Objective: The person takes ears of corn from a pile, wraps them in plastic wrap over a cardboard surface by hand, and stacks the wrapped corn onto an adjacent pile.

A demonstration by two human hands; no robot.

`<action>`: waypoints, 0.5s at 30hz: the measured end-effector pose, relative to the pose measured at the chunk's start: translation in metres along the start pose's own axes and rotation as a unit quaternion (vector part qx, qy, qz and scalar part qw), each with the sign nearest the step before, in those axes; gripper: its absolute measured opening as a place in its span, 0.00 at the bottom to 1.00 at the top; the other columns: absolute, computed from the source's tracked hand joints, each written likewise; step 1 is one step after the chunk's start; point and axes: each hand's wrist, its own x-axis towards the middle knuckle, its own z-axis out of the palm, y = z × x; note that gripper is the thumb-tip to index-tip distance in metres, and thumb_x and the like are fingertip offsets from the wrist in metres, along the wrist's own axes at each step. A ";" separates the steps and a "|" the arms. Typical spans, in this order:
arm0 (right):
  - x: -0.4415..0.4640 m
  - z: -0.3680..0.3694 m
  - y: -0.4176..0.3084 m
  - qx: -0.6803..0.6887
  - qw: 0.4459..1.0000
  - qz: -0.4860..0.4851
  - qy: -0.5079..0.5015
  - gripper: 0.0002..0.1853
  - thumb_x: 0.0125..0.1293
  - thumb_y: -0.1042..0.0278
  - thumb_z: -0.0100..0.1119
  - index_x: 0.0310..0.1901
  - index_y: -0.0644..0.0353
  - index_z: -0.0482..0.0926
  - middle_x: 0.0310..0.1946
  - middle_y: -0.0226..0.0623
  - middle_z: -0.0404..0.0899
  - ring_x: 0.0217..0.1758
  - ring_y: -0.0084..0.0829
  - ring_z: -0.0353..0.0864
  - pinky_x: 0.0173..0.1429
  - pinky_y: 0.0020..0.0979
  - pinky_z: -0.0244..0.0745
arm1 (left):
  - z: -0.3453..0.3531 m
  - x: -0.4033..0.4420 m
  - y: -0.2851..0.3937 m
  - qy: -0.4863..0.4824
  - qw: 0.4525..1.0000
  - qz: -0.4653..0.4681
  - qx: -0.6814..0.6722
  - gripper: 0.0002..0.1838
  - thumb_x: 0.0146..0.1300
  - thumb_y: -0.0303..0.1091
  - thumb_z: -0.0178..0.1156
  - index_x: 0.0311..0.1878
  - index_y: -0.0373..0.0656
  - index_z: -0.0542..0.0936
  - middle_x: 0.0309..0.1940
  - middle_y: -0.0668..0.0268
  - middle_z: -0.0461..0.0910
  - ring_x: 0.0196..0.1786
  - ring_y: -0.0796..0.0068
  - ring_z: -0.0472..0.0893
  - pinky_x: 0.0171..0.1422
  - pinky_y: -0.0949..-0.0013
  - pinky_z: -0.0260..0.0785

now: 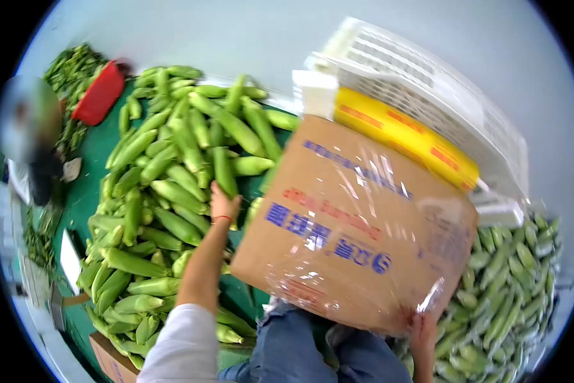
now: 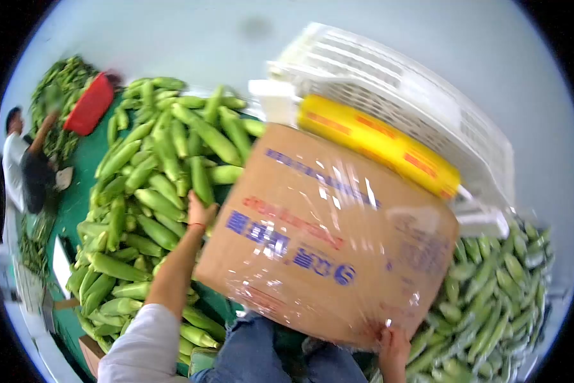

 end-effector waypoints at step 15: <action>-0.013 -0.036 -0.049 0.234 0.972 0.033 -0.012 0.06 0.67 0.69 0.55 0.37 0.62 0.74 0.33 0.48 0.79 0.37 0.52 0.79 0.48 0.46 0.71 | -0.126 -0.248 0.272 -0.194 0.635 0.744 0.075 0.32 0.46 0.37 0.69 0.59 0.56 0.77 0.51 0.61 0.78 0.49 0.62 0.81 0.47 0.62 0.77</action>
